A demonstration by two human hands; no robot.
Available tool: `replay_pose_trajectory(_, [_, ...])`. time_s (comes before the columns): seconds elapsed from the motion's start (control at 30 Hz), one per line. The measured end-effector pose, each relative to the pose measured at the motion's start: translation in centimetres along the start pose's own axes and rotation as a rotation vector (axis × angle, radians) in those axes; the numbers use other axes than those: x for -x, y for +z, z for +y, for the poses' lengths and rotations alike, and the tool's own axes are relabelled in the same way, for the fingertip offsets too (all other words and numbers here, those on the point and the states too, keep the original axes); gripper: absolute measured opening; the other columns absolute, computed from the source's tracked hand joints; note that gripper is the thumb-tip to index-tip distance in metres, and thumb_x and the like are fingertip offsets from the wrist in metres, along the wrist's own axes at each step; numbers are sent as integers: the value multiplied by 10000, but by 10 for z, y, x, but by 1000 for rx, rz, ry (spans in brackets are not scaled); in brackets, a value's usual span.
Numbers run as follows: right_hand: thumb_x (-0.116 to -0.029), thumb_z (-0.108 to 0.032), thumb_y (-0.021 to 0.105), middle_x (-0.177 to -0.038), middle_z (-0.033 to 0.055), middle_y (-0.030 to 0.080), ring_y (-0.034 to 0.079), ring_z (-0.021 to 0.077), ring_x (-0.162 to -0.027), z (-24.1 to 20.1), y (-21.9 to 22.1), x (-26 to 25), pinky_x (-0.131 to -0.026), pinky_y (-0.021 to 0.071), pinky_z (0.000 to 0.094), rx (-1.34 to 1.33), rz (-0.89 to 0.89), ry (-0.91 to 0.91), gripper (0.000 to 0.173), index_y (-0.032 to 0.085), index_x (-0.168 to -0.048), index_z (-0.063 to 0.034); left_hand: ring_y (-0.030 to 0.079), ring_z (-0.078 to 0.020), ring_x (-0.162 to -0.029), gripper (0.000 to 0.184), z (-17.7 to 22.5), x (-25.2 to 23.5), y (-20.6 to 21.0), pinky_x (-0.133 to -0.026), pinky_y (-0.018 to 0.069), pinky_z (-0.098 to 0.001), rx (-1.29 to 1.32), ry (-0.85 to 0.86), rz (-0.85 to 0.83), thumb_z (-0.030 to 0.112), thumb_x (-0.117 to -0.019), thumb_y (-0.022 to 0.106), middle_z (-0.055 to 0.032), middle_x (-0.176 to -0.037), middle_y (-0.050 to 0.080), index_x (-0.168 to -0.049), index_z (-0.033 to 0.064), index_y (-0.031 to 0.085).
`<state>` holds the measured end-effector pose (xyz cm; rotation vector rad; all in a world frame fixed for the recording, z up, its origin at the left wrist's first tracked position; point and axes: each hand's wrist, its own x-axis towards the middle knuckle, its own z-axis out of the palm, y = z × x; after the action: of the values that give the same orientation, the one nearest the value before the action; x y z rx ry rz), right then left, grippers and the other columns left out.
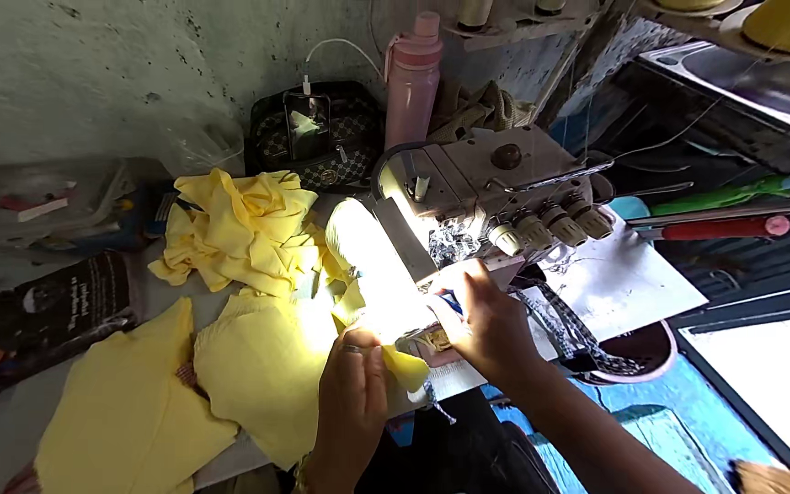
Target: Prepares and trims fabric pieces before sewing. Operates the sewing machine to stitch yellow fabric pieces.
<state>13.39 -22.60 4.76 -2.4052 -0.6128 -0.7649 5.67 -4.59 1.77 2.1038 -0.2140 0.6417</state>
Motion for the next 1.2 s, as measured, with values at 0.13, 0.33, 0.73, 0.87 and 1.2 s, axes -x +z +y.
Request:
replay_pose_trajectory(0.13, [-827, -317, 792, -1024, 89, 641, 541, 45, -722, 1, -17, 21, -586, 446, 158, -285, -29, 189, 466, 659, -1162, -22, 644, 36, -906, 229, -8, -10, -18, -823, 571, -222, 504, -319, 163, 212, -1098, 365, 129, -1001, 632, -1228, 67, 487])
replay_pose_trajectory(0.33, [-868, -125, 588, -749, 91, 709, 671, 227, -586, -9, -9, 13, -500, 523, 382, -12, -72, -38, 212, 747, -958, -18, 578, 8, -810, 390, -20, -79, -80, -759, 498, -241, -102, -307, 133, 369, -1047, 493, 27, -878, 616, -1050, 12, 650])
replay_pose_trajectory(0.73, [-795, -47, 674, -563, 88, 583, 594, 223, -475, -38, -2, 4, -419, 400, 348, 455, -199, -107, 72, 743, -775, -37, 700, -381, -967, 398, -25, -138, 4, -796, 548, -594, -568, -97, -349, 76, -860, 761, -178, -1194, 690, -1253, 47, 702])
replay_pose_trajectory(0.87, [-750, -72, 644, -639, 80, 645, 587, 230, -466, -20, -20, 10, -421, 430, 365, 300, -226, -120, 315, 797, -1025, -67, 718, -362, -873, 339, -21, -110, 5, -707, 559, -572, -576, -52, -262, 154, -807, 817, -167, -1142, 712, -1109, 23, 735])
replay_pose_trajectory(1.2, [-820, -129, 557, -613, 52, 611, 565, 218, -457, -5, -19, 28, -407, 395, 348, 162, -189, -92, 288, 797, -978, -126, 720, -347, -760, 580, -1, -87, 10, -660, 550, -518, -599, -64, -171, 443, -748, 729, -178, -800, 711, -1018, -70, 703])
